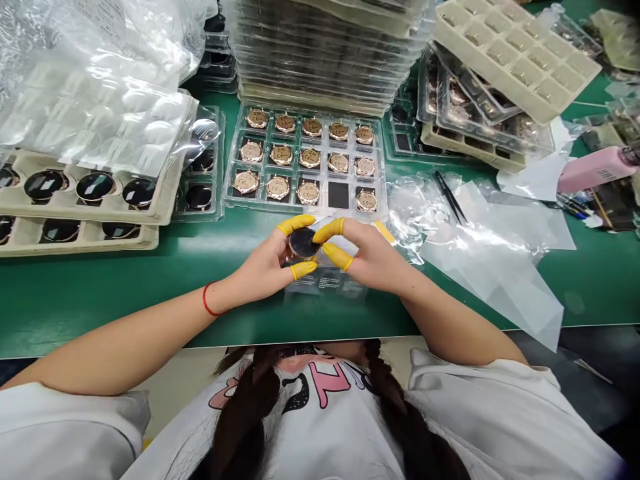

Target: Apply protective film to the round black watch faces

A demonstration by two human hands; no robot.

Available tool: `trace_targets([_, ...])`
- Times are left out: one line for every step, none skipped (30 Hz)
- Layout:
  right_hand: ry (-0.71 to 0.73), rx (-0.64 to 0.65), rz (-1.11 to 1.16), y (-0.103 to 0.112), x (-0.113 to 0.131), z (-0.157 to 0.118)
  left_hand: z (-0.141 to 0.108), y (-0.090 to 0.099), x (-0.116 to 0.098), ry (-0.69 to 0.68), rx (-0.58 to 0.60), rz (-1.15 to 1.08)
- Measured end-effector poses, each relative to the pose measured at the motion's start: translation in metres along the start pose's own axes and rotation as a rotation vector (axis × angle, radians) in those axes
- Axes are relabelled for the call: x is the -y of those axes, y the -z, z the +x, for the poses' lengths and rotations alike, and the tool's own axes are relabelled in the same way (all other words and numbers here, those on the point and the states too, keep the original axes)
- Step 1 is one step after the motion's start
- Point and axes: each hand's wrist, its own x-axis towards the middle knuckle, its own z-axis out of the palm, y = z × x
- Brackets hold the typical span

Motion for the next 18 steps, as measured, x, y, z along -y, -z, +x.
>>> trace_targets([-0.062,-0.016,0.088,0.001,-0.001,0.001,-0.002,-0.001,0.000,-0.012,0.037,0.014])
trace_targets([-0.122,-0.037,0.158,0.001,-0.001,0.002,-0.004,-0.001,-0.001,-0.016,0.073,0.026])
trace_targets([-0.173,-0.047,0.207,0.000,-0.002,0.003,-0.005,-0.002,0.000,-0.009,0.102,0.039])
trace_targets([-0.203,-0.041,0.232,-0.002,-0.002,0.003,-0.007,-0.002,0.001,0.008,0.120,0.056])
trace_targets([-0.210,-0.026,0.230,-0.005,-0.002,0.003,-0.008,-0.003,0.002,0.029,0.122,0.075])
trace_targets([-0.198,-0.016,0.198,-0.008,-0.002,0.002,-0.008,-0.003,0.004,0.048,0.108,0.096])
trace_targets([-0.167,-0.026,0.143,-0.012,-0.001,0.001,-0.009,-0.004,0.007,0.065,0.085,0.116])
trace_targets([-0.119,-0.057,0.071,-0.015,0.000,-0.001,-0.008,-0.005,0.009,0.080,0.061,0.132])
trace_targets([-0.064,-0.090,-0.009,-0.017,0.002,-0.002,-0.008,-0.006,0.011,0.092,0.037,0.142])
trace_targets([-0.006,-0.111,-0.079,-0.018,0.004,-0.003,-0.007,-0.007,0.011,0.100,0.015,0.141])
trace_targets([0.040,-0.114,-0.126,-0.017,0.006,-0.004,-0.006,-0.008,0.011,0.109,-0.003,0.123])
trace_targets([0.062,-0.104,-0.145,-0.015,0.007,-0.005,-0.005,-0.008,0.010,0.128,-0.013,0.093])
trace_targets([0.052,-0.092,-0.152,-0.010,0.007,-0.005,-0.004,-0.009,0.007,0.161,-0.020,0.056])
trace_targets([0.009,-0.078,-0.164,-0.005,0.006,-0.005,-0.003,-0.009,0.004,0.205,-0.022,0.022])
trace_targets([-0.058,-0.055,-0.197,0.001,0.003,-0.005,-0.003,-0.009,0.000,0.257,-0.018,-0.005])
trace_targets([-0.137,-0.015,-0.266,0.007,0.000,-0.004,-0.003,-0.008,-0.005,0.313,-0.005,-0.018])
trace_targets([-0.209,0.041,-0.370,0.012,-0.003,-0.004,-0.003,-0.007,-0.010,0.361,0.017,-0.014])
trace_targets([-0.256,0.095,-0.498,0.015,-0.007,-0.003,-0.004,-0.006,-0.017,0.391,0.047,0.000])
